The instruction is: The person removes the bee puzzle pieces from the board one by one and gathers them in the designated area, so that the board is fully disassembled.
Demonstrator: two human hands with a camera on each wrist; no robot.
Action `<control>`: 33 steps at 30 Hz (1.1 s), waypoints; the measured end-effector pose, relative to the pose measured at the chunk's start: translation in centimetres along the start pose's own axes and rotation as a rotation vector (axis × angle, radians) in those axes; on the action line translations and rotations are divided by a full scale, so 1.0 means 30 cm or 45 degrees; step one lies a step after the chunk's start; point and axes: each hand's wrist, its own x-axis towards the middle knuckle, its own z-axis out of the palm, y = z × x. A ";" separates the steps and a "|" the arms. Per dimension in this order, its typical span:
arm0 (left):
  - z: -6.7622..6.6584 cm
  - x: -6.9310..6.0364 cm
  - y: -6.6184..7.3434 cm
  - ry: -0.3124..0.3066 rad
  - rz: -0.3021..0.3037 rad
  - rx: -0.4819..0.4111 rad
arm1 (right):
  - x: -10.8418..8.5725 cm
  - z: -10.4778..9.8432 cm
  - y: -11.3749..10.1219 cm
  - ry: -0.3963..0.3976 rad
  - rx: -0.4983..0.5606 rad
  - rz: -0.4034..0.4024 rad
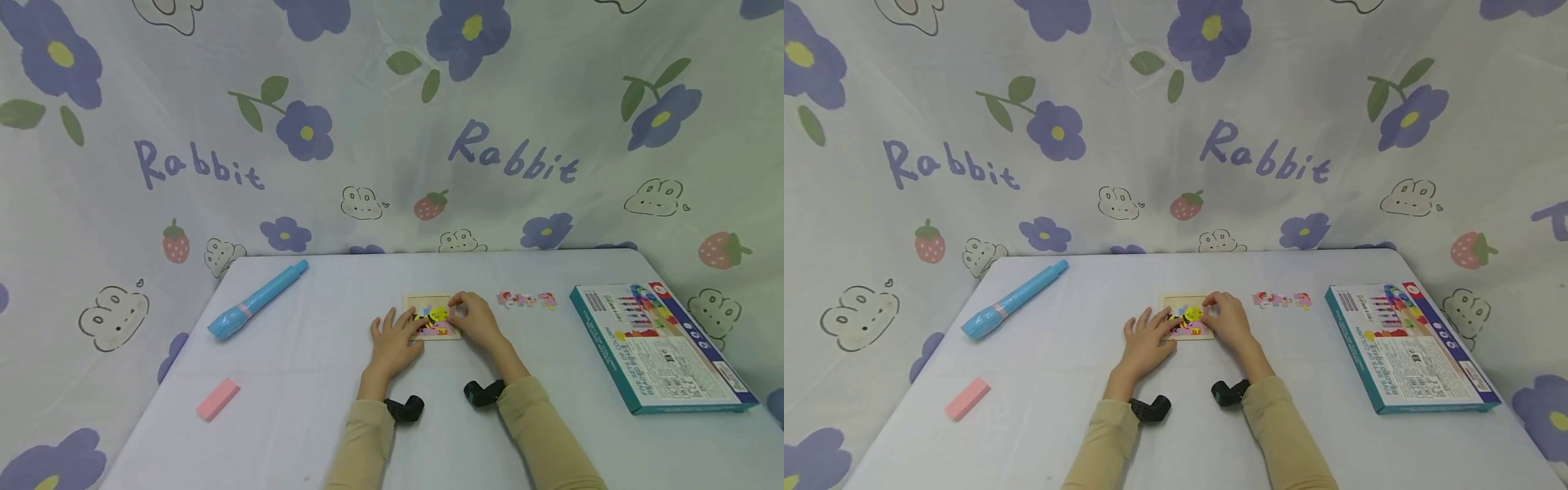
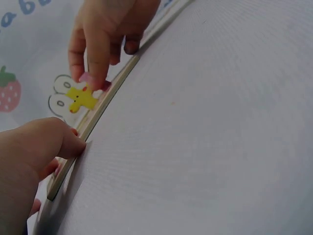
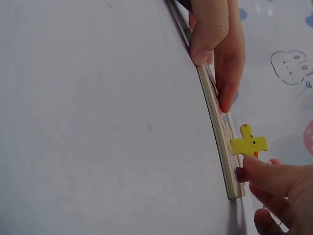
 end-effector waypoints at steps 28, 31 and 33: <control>0.001 0.000 0.001 -0.011 -0.008 -0.002 | -0.032 -0.151 0.108 0.290 0.483 0.195; 0.000 -0.001 0.001 -0.015 -0.008 0.003 | -0.045 -0.171 0.122 0.350 0.469 0.257; -0.001 -0.001 0.002 -0.015 -0.006 0.003 | -0.053 -0.182 0.131 0.387 0.457 0.313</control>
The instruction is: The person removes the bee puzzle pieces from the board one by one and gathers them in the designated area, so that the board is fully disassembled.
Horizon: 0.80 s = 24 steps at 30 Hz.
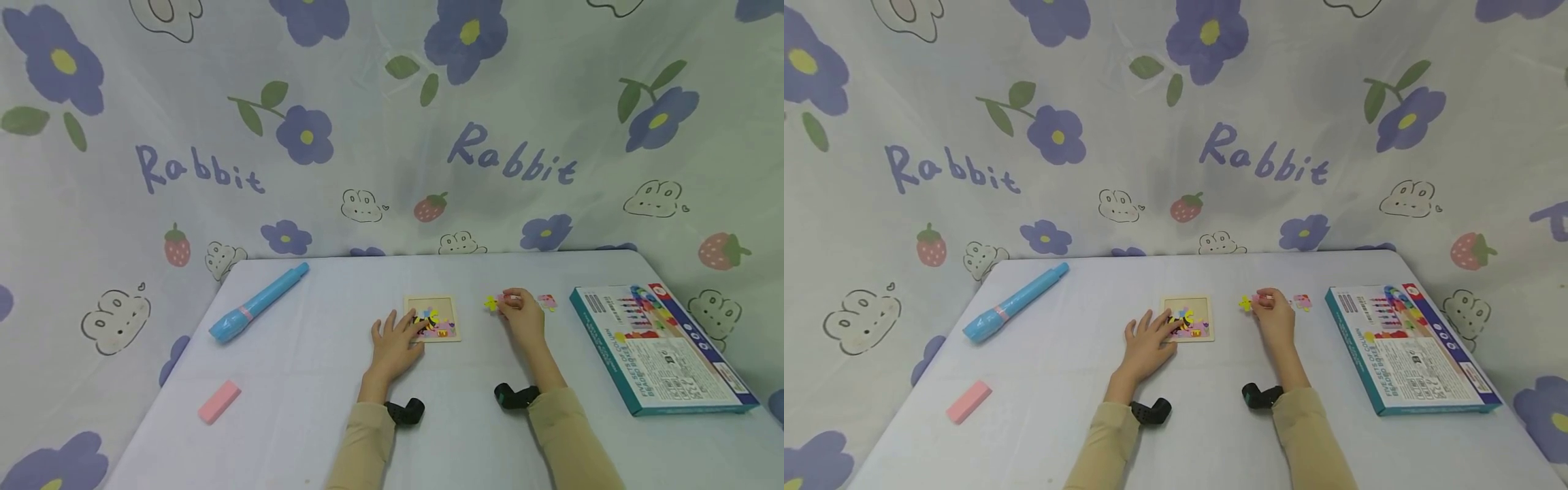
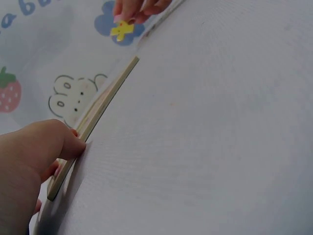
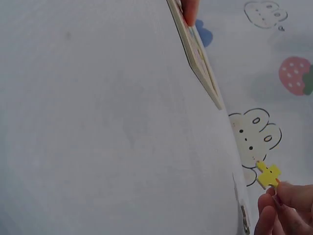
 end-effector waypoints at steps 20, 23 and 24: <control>0.001 -0.004 0.000 0.002 -0.001 -0.013 | -0.006 -0.133 0.068 0.333 -0.203 0.260; 0.000 -0.003 0.000 0.006 -0.001 -0.016 | -0.003 -0.149 0.078 0.363 -0.293 0.285; -0.001 -0.003 0.000 0.007 -0.002 -0.017 | -0.003 -0.154 0.081 0.368 -0.304 0.289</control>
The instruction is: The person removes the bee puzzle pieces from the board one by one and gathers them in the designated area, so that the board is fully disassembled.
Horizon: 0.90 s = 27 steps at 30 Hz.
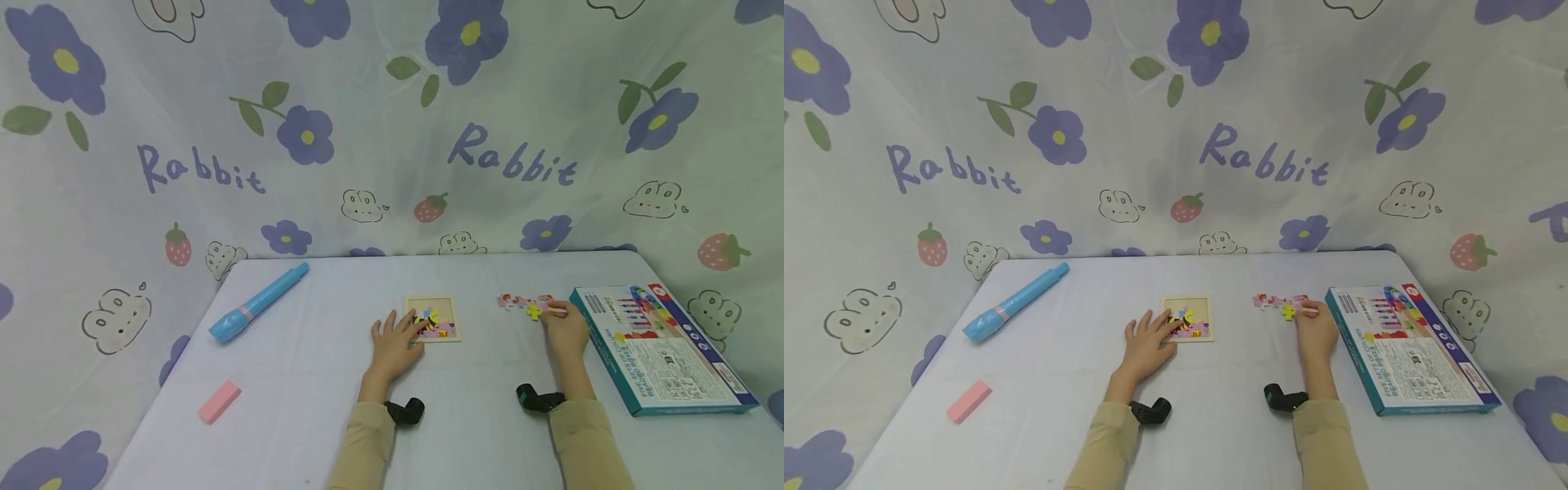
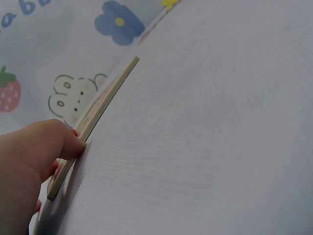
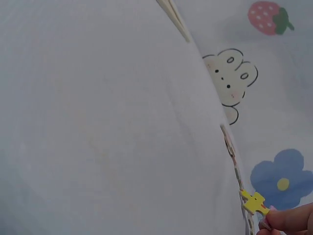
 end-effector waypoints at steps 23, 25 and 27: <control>0.004 0.000 -0.001 0.004 -0.002 -0.015 | 0.004 -0.020 0.016 0.073 -0.146 0.016; 0.005 0.000 0.000 0.007 -0.003 -0.015 | 0.002 -0.021 0.014 0.077 -0.152 0.009; 0.005 -0.001 -0.001 0.009 -0.004 -0.014 | 0.002 -0.021 0.013 0.084 -0.157 -0.004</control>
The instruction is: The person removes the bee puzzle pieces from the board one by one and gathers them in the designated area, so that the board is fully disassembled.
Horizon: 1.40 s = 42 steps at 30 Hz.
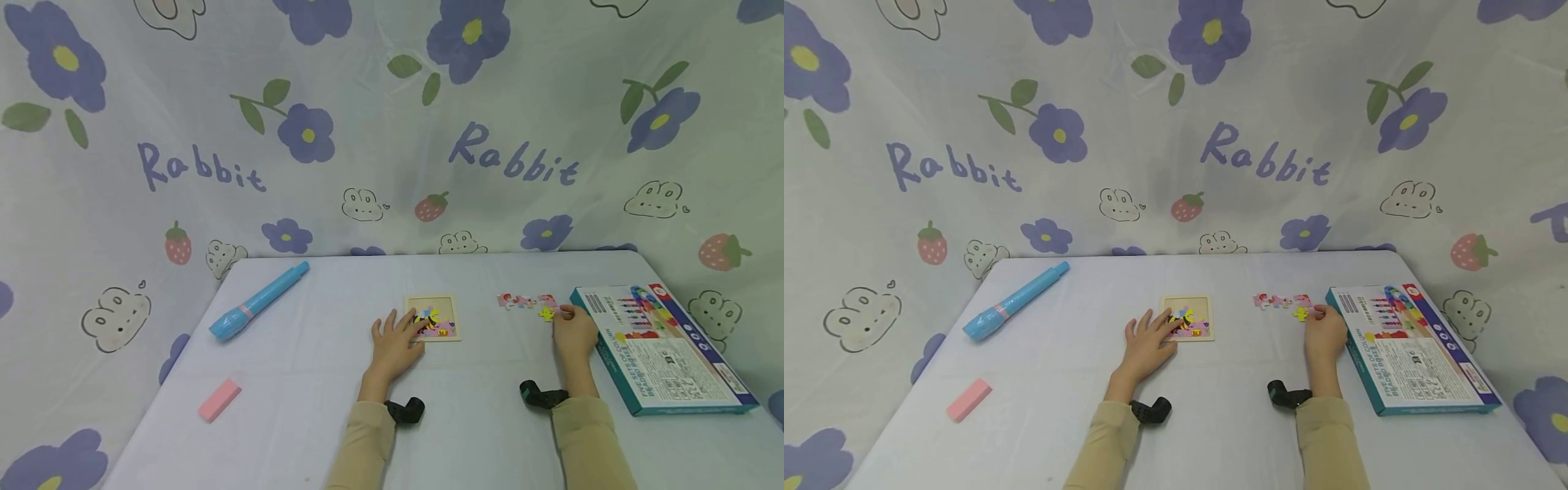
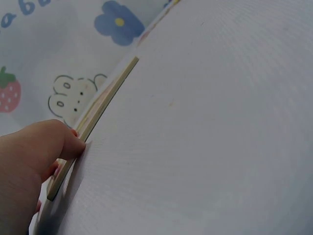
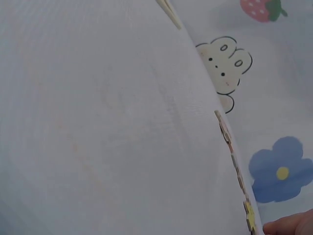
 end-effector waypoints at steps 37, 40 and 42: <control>0.001 0.003 -0.002 -0.004 -0.045 -0.032 | -0.202 0.195 -0.223 -0.349 0.284 -0.416; 0.002 0.004 -0.002 -0.006 -0.045 -0.027 | -0.212 0.209 -0.230 -0.381 0.314 -0.429; 0.004 0.005 -0.003 -0.007 -0.044 -0.024 | -0.217 0.220 -0.234 -0.410 0.329 -0.437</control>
